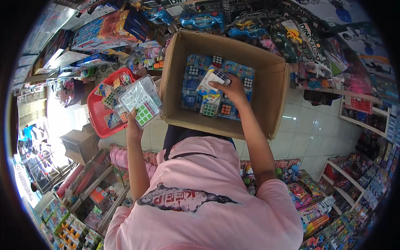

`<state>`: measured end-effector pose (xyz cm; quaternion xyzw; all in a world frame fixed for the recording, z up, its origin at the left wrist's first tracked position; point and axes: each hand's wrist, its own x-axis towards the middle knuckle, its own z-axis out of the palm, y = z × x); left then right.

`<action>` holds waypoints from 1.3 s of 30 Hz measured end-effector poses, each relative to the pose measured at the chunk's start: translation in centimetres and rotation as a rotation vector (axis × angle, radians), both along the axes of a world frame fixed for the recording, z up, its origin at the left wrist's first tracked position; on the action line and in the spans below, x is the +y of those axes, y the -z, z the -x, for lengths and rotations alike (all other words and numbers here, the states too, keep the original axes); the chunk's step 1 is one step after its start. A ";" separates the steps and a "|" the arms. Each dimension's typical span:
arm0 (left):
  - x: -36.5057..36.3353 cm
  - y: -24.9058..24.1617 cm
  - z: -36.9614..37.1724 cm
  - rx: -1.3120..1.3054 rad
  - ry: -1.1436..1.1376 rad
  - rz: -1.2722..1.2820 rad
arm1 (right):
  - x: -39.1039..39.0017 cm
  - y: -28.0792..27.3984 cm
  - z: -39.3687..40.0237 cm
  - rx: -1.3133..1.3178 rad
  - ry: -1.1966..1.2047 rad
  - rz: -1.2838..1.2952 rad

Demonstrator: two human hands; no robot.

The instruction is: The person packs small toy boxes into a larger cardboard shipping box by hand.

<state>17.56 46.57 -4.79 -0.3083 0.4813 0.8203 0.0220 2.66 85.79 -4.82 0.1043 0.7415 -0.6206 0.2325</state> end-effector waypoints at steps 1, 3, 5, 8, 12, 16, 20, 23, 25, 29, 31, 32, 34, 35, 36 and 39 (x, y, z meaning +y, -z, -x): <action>0.2 -0.2 -0.2 0.018 0.001 -0.009 | 0.1 0.4 0.1 0.020 -0.005 -0.027; 0.4 -0.6 -0.2 0.060 0.002 -0.025 | 0.0 1.8 0.4 0.068 -0.014 -0.080; 0.5 -0.7 -0.5 0.044 -0.030 -0.019 | -0.5 3.9 0.3 0.102 0.042 -0.092; 0.7 -1.1 -0.7 0.040 -0.038 -0.007 | -1.4 4.2 0.6 -0.033 0.054 -0.017; 0.9 -1.1 -0.8 -0.003 -0.086 -0.002 | -2.6 2.0 0.7 -0.169 -0.001 0.033; 1.0 -1.4 -0.6 -0.003 -0.084 0.014 | -3.2 3.4 0.1 -0.047 0.069 0.069; 0.7 -1.0 -0.9 -0.031 -0.083 0.030 | -4.4 4.2 -0.3 -0.106 -0.019 0.065; 0.6 -1.2 -1.1 -0.033 -0.077 0.023 | -5.1 7.0 -0.4 -0.154 -0.142 -0.052; 0.5 -1.1 -1.4 -0.028 -0.081 0.030 | -6.2 8.3 -0.8 -0.275 -0.147 -0.095; -0.1 -0.2 -2.2 -0.023 -0.093 0.034 | -7.4 11.6 -2.5 -0.225 -0.283 -0.192; -0.2 0.0 -2.4 -0.021 -0.099 0.033 | -8.4 12.4 -3.0 -0.217 -0.344 -0.212; -0.2 0.0 -2.6 -0.020 -0.102 0.042 | -8.6 12.6 -3.5 -0.218 -0.363 -0.279; -0.1 -0.1 -2.7 -0.022 -0.105 0.041 | -9.0 16.7 -4.4 -0.166 -0.363 -0.274; -0.1 -0.4 -2.8 -0.025 -0.103 0.031 | -9.2 18.1 -4.8 -0.140 -0.362 -0.270; 0.0 -0.6 -2.8 -0.028 -0.101 0.021 | -9.5 17.1 -4.4 -0.293 -0.373 -0.253; -0.1 0.0 -3.3 -0.058 -0.127 -0.015 | -10.6 14.2 -3.6 -0.584 -0.389 -0.261</action>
